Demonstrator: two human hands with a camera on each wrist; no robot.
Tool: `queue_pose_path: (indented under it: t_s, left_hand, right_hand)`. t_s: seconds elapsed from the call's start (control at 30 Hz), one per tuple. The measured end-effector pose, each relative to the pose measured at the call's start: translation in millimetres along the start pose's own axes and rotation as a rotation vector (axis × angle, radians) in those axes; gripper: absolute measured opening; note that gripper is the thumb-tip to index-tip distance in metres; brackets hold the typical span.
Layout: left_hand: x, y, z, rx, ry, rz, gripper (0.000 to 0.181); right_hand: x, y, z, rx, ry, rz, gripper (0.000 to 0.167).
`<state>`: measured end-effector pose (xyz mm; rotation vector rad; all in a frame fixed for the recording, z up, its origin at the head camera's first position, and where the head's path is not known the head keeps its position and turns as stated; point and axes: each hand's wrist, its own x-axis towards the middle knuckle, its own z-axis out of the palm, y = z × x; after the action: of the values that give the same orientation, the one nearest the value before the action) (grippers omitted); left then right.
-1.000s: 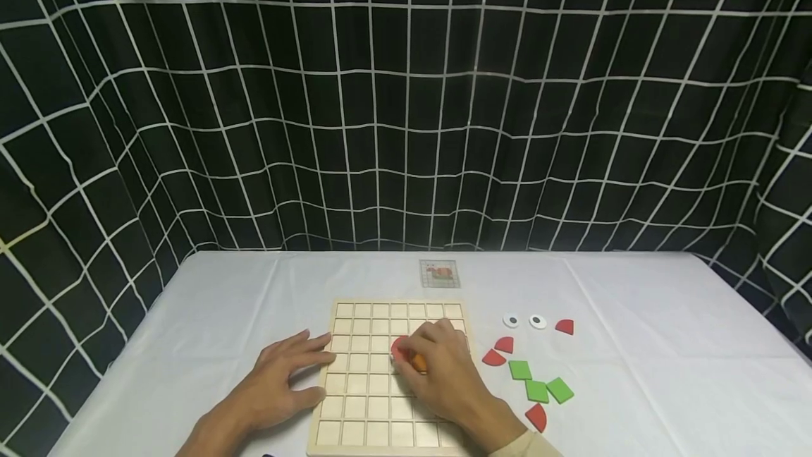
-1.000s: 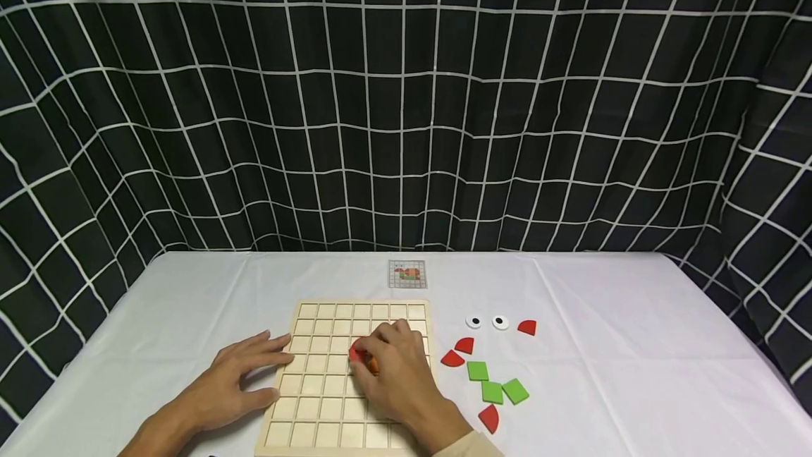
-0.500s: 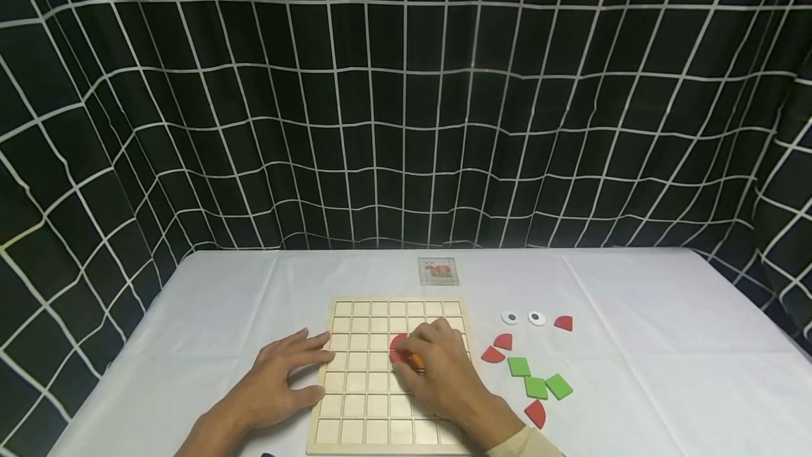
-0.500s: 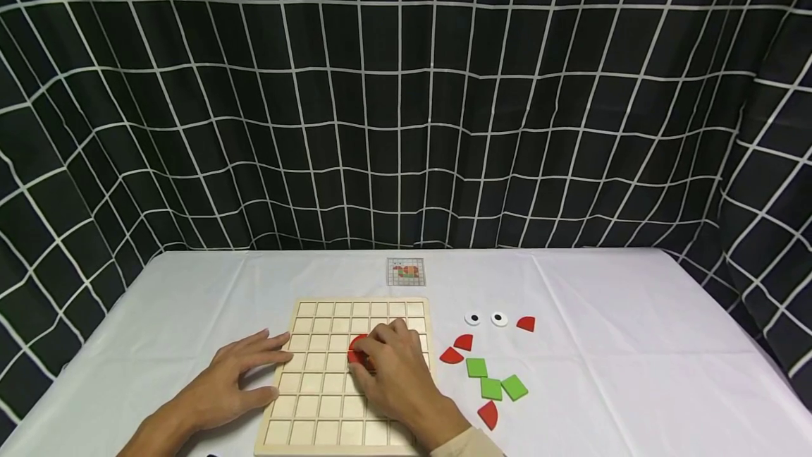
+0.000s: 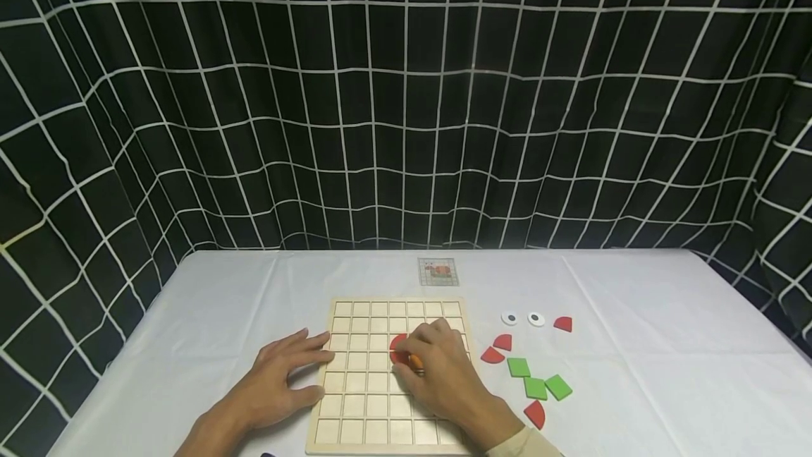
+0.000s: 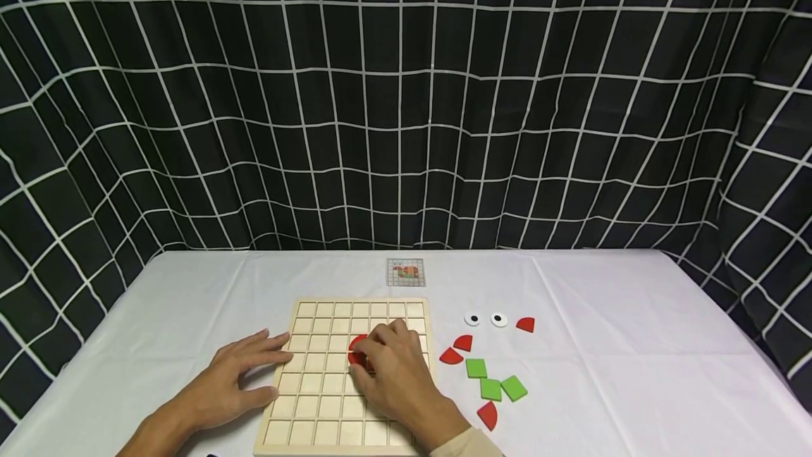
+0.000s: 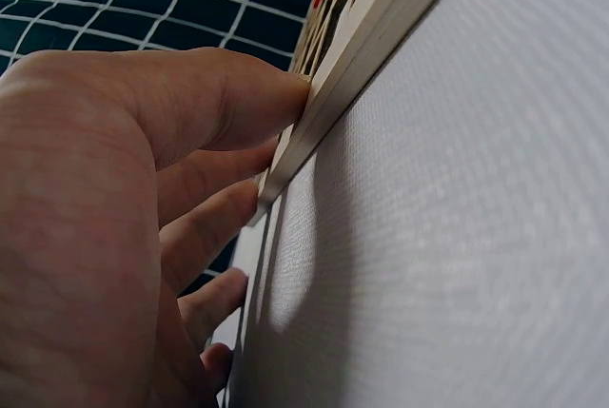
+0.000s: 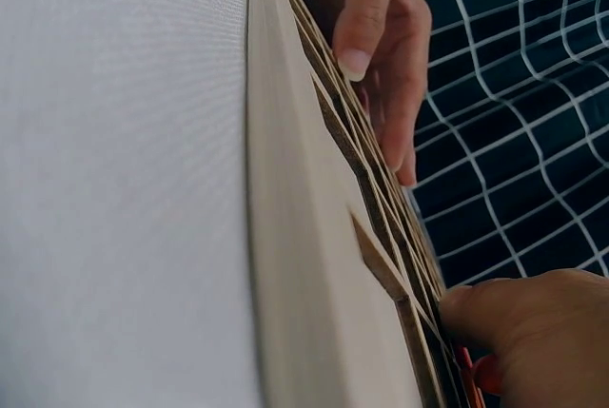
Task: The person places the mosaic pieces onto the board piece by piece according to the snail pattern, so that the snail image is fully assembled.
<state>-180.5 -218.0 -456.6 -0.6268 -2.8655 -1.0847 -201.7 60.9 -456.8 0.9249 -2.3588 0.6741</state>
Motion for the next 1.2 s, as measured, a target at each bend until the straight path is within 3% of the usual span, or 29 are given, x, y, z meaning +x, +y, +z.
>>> queue_pose_path:
  t_s: [0.27, 0.67, 0.93, 1.2]
  left_hand:
    - [0.8, 0.8, -1.6, 0.004, -0.005, 0.006, 0.041]
    - [3.0, 3.8, -3.0, 0.002, -0.005, 0.022, 0.041]
    - [3.3, 2.8, -4.0, 0.004, -0.005, 0.017, 0.041]
    - [1.9, 2.3, -2.9, 0.002, -0.014, 0.028, 0.04]
  right_hand:
    - [0.1, 1, -1, 0.004, 0.015, -0.014, 0.012]
    - [0.1, -1, -5, -0.021, -0.024, 0.065, 0.004]
    - [0.0, -1, -5, 0.03, 0.021, 0.075, 0.003]
    - [3.6, -7, -36, 0.159, 0.098, 0.082, 0.015]
